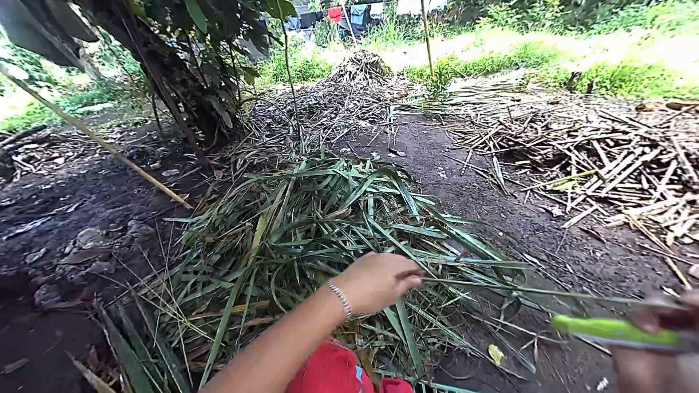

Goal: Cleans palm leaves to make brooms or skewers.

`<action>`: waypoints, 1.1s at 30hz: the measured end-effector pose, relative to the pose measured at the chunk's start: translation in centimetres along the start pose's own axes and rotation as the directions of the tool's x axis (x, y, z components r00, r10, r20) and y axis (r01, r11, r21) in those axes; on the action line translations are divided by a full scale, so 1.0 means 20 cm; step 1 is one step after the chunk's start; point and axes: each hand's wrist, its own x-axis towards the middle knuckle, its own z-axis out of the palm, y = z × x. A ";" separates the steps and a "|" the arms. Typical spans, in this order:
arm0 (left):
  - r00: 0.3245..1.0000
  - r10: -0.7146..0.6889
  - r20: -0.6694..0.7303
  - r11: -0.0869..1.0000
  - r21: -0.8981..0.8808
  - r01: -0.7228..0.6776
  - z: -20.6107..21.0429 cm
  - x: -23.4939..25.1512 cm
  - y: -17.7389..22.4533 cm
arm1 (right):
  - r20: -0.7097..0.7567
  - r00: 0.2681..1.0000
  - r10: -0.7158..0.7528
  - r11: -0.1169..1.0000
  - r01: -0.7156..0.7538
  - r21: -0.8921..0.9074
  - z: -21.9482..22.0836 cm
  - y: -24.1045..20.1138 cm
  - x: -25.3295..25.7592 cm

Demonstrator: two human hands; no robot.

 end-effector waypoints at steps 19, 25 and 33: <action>0.298 -0.295 -0.908 0.955 -0.276 0.107 0.37 -0.75 -0.15 | 0.967 -0.079 0.244 0.539 -0.817 -0.203 1.25 0.31 -0.62; 0.329 -0.369 -0.869 0.927 -0.367 0.069 0.36 -0.79 -0.11 | 0.947 -0.168 0.273 0.592 -0.746 -0.303 1.29 0.29 -0.63; 0.571 -0.606 -0.554 0.492 -0.825 -0.277 0.29 -0.85 -0.06 | 0.981 -0.058 0.183 0.820 -0.542 -0.185 1.23 0.30 -0.63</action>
